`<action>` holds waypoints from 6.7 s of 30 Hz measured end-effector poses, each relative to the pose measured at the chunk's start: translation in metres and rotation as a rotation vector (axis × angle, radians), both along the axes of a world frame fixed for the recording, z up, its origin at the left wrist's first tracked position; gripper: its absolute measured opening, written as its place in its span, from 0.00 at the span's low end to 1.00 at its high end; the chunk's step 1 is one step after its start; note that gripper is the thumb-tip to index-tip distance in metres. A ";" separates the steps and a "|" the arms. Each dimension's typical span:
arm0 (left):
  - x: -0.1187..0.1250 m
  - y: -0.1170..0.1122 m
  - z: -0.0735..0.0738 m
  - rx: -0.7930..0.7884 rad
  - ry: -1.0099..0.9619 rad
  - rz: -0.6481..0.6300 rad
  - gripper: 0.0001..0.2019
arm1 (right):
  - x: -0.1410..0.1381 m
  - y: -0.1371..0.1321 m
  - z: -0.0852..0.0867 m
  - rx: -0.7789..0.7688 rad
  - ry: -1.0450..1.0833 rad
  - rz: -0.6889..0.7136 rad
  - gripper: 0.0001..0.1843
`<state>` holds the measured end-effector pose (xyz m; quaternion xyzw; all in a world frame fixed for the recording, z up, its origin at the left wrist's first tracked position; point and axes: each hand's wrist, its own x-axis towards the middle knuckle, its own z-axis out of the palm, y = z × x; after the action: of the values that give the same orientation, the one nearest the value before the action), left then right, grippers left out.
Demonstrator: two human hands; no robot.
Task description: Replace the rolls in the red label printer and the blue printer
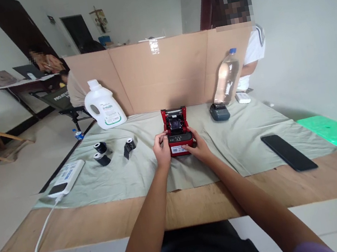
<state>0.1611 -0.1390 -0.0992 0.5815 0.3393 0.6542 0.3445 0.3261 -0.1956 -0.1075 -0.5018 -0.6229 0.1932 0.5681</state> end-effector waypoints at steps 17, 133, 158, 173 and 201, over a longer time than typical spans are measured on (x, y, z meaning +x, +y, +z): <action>0.002 -0.006 -0.001 -0.056 -0.015 0.001 0.12 | -0.003 0.001 -0.004 -0.031 0.105 0.029 0.53; -0.117 0.044 0.044 -0.270 0.193 -0.038 0.13 | -0.034 -0.007 0.082 0.164 -0.466 -0.050 0.11; -0.099 0.010 0.063 -0.542 -0.044 -0.489 0.15 | -0.050 0.026 0.113 0.161 -0.646 0.425 0.26; -0.107 -0.001 0.077 -0.122 0.568 -0.402 0.27 | -0.054 0.022 0.107 0.129 -0.623 0.455 0.26; -0.102 -0.008 0.069 0.618 0.932 0.000 0.16 | -0.035 0.025 0.107 -0.060 -0.312 0.409 0.26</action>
<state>0.0590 -0.1473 -0.0299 0.8832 0.2480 0.3970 -0.0281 0.2909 -0.1706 -0.0010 -0.4058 -0.7855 0.2427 0.3992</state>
